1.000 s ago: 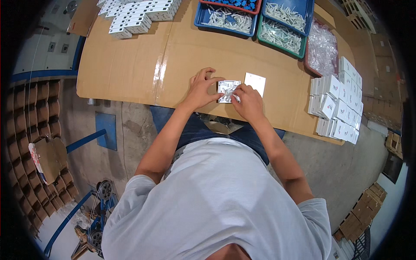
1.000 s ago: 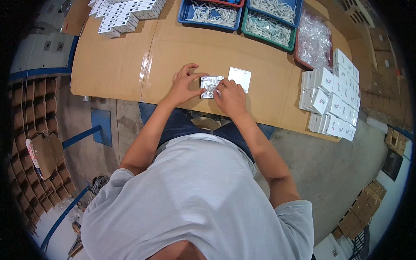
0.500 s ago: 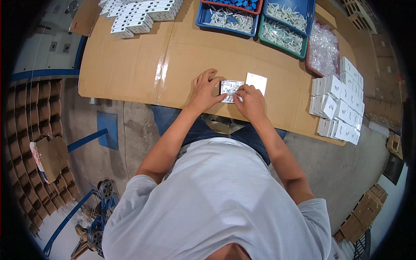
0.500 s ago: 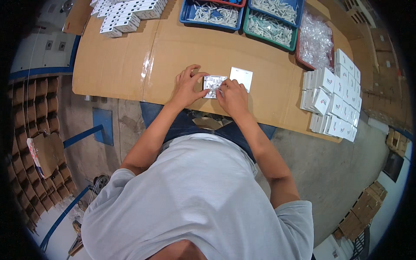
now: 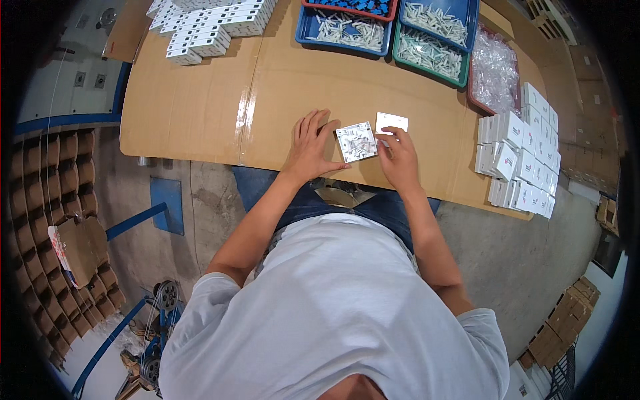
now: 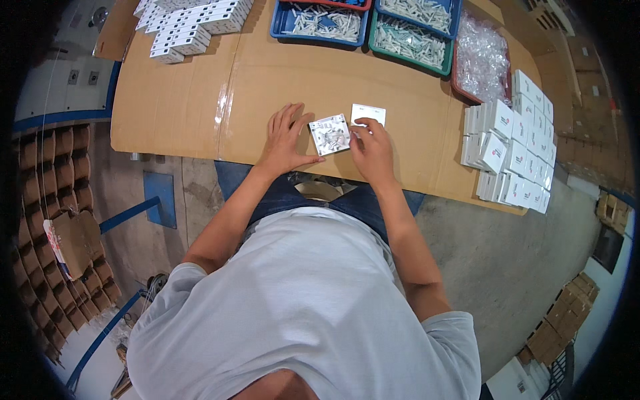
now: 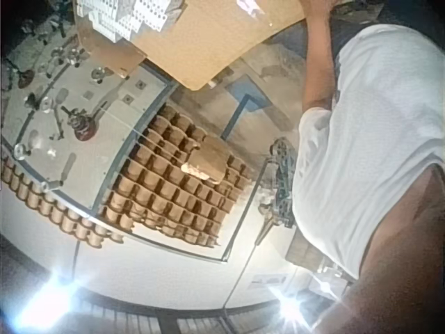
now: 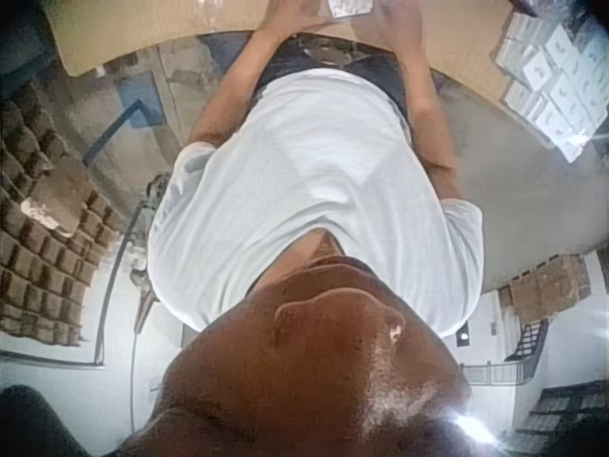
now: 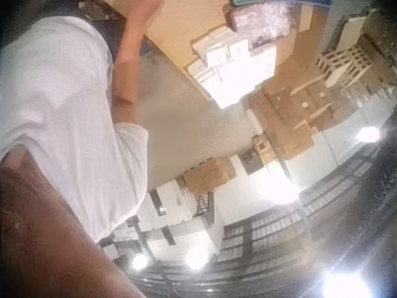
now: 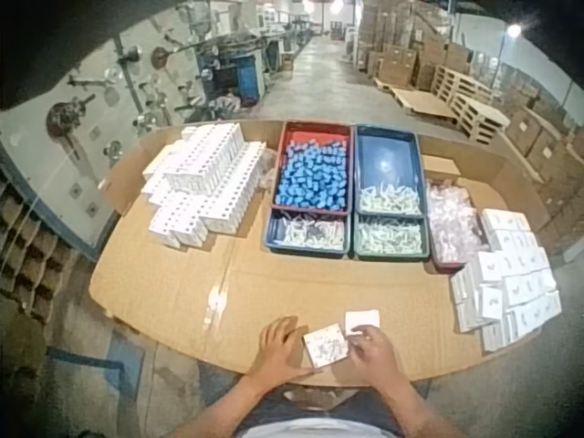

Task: The recorder assembles small electronic modules by placing components onto mounts and packing them into boxes.

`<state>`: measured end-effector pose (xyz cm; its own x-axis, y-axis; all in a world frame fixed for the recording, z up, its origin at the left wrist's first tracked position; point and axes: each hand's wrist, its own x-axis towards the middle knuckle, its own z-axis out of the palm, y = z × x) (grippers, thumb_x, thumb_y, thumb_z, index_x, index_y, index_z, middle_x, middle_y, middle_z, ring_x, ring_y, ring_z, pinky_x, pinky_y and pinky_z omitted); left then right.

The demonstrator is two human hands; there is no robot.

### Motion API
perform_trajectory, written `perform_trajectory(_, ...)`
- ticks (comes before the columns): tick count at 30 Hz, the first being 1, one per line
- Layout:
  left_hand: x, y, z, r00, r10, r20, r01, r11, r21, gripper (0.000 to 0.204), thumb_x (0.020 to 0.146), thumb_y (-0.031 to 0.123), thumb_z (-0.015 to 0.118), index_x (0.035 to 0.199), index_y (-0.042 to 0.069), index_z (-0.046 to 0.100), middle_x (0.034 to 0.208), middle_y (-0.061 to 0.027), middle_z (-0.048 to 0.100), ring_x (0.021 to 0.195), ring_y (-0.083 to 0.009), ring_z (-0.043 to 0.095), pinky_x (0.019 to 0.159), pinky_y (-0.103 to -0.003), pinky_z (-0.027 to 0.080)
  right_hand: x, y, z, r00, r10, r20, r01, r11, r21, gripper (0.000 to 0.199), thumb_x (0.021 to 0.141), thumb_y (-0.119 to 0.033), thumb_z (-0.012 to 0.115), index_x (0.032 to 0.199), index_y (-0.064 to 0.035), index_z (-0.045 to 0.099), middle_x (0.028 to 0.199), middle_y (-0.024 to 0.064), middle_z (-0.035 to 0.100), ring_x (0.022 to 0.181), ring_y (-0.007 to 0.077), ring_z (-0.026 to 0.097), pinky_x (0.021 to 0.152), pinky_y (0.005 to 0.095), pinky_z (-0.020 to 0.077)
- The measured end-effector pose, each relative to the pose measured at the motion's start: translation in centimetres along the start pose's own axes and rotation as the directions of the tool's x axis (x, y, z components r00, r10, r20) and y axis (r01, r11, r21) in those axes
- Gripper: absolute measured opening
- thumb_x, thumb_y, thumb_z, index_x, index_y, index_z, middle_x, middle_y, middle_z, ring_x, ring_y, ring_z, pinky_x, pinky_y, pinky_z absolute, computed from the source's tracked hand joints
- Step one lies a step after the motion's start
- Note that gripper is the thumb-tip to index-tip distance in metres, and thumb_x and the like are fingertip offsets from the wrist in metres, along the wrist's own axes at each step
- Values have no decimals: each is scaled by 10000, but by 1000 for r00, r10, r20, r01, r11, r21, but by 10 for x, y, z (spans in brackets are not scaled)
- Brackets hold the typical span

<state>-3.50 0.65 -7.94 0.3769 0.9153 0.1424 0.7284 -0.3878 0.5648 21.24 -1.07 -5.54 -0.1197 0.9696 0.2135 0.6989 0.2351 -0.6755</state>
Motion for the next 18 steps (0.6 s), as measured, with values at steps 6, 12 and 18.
perform_trajectory(6,6,-8,3,999,-16,36,14,999,51,970,690,574,845,1481,120,517,1571,-193,371,1514,-361,272,1221,-559,196,-2,6,-7,986,164,-23,-162,983,84,126,915,-24,684,1034,-3,720,1096,120,674,1029,287,674,854,357,551)
perform_trajectory(12,17,-9,-6,997,2,78,-6,999,52,1042,670,648,834,1501,114,503,1591,-203,349,1525,-362,255,1231,-571,180,-5,16,0,990,126,-63,-119,986,114,119,904,-30,693,1018,-14,722,1059,114,671,920,292,691,716,358,604)
perform_trajectory(18,28,-15,-6,988,86,131,-96,993,75,1144,659,783,756,1522,92,461,1620,-217,307,1556,-378,193,1253,-607,123,12,16,0,964,256,-76,-235,949,211,104,907,-23,684,1006,-9,712,1033,109,674,923,257,696,704,340,596)
